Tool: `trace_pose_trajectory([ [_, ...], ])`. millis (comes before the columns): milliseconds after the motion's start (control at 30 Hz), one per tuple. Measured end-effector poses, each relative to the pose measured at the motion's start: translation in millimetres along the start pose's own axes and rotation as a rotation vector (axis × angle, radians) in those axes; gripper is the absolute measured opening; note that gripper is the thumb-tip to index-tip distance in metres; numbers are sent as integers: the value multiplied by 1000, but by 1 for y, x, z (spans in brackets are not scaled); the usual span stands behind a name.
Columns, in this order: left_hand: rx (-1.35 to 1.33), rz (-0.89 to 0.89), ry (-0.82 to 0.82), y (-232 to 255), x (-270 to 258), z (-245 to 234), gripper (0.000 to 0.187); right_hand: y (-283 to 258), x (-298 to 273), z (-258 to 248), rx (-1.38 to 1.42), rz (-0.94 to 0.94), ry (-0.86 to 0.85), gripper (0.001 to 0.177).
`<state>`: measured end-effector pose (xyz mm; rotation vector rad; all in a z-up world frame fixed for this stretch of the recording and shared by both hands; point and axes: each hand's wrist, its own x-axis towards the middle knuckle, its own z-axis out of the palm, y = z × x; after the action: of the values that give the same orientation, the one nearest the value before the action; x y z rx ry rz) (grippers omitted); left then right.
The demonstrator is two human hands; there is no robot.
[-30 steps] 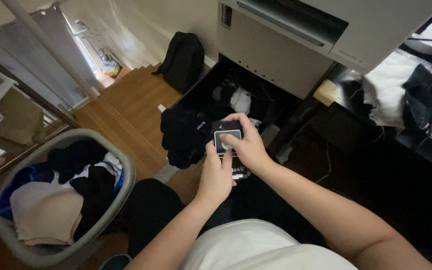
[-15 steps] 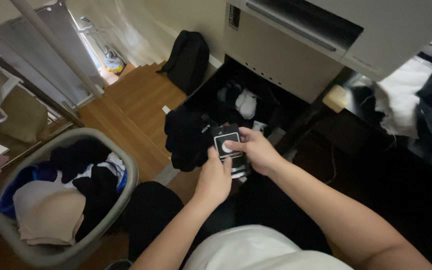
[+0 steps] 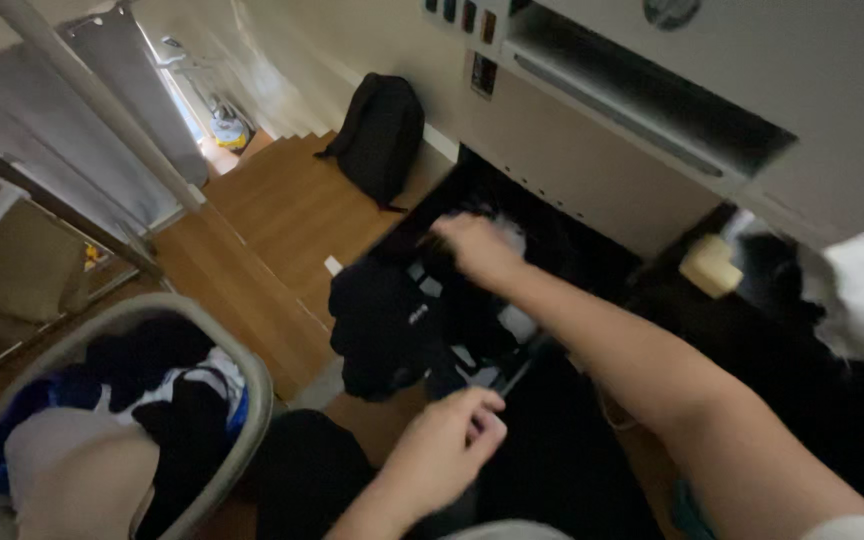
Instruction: The person sits on the floor and sorts through a drawer containing socks and small items. They pick up individual socks, fold them, and place them into a laundry basket. They also handle a small packaged item and a black pouch, moving them within the drawer.
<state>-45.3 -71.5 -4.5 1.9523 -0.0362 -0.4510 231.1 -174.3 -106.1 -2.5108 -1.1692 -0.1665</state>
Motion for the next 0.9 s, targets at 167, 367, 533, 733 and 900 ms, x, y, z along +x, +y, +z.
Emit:
trace_pose_trajectory([
  [167,-39,28,-39,-18,15,-7,27,27,32,104,-186,-431,-187,23],
  [367,-119,-105,-229,-59,49,2,29,43,42,194,-99,-533,-171,46],
  [533,-186,-140,-234,-88,63,8,30,55,32,229,-334,-535,-316,39],
  [733,-190,-204,-229,-95,69,6,30,52,40,255,-68,-304,-400,53],
  [900,-188,-198,-249,-93,69,2,29,45,50,226,-79,-385,-431,50],
])
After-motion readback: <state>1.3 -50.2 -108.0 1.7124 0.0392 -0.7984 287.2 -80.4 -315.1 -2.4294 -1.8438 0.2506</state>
